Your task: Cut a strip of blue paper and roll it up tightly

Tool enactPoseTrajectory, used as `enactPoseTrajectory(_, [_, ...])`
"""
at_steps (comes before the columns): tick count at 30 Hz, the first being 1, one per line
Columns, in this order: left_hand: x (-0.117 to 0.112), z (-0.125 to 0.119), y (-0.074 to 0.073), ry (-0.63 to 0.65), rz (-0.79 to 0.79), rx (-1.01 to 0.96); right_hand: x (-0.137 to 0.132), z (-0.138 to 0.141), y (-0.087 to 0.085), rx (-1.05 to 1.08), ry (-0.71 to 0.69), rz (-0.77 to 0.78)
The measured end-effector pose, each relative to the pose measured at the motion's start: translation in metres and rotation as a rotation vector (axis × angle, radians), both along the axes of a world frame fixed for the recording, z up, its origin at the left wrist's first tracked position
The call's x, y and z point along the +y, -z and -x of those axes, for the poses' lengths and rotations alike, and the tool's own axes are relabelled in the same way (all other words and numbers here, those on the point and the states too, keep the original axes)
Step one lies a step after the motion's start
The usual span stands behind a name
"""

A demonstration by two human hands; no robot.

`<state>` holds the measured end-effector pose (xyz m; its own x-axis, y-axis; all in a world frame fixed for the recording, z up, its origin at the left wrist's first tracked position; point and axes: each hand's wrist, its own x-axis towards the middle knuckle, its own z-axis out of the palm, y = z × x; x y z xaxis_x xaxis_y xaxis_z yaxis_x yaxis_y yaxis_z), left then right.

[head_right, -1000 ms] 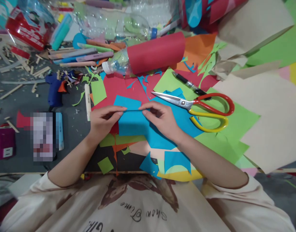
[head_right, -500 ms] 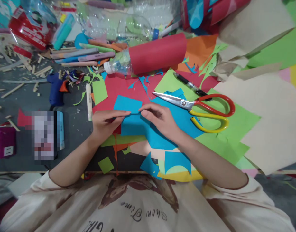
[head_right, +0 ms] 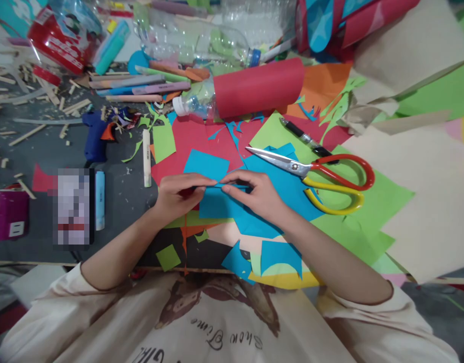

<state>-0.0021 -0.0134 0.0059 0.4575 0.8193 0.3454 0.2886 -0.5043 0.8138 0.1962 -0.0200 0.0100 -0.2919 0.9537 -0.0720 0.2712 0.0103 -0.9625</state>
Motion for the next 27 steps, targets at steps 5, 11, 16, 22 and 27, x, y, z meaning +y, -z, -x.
enactPoseTrajectory(5, [0.0005, -0.0003, -0.0032, 0.083, 0.102, 0.060, -0.0004, 0.0005, 0.0001, 0.000, -0.039, -0.056])
enactPoseTrajectory(11, [0.0014, -0.0007, 0.0018, 0.089, 0.235, 0.106, -0.0007, 0.0003, 0.0000, -0.015, -0.061, -0.072])
enactPoseTrajectory(16, [0.0009, -0.0008, 0.0024, 0.030, 0.180, 0.118, -0.0007, 0.0003, 0.0003, -0.016, -0.035, -0.066])
enactPoseTrajectory(22, [0.0012, -0.0002, 0.0035, -0.009, 0.136, 0.054, 0.0004, -0.0001, 0.0012, -0.008, -0.016, -0.064])
enactPoseTrajectory(27, [0.0027, 0.0011, 0.0034, 0.004, 0.203, 0.066, 0.0008, 0.0004, 0.0012, -0.025, 0.011, -0.063])
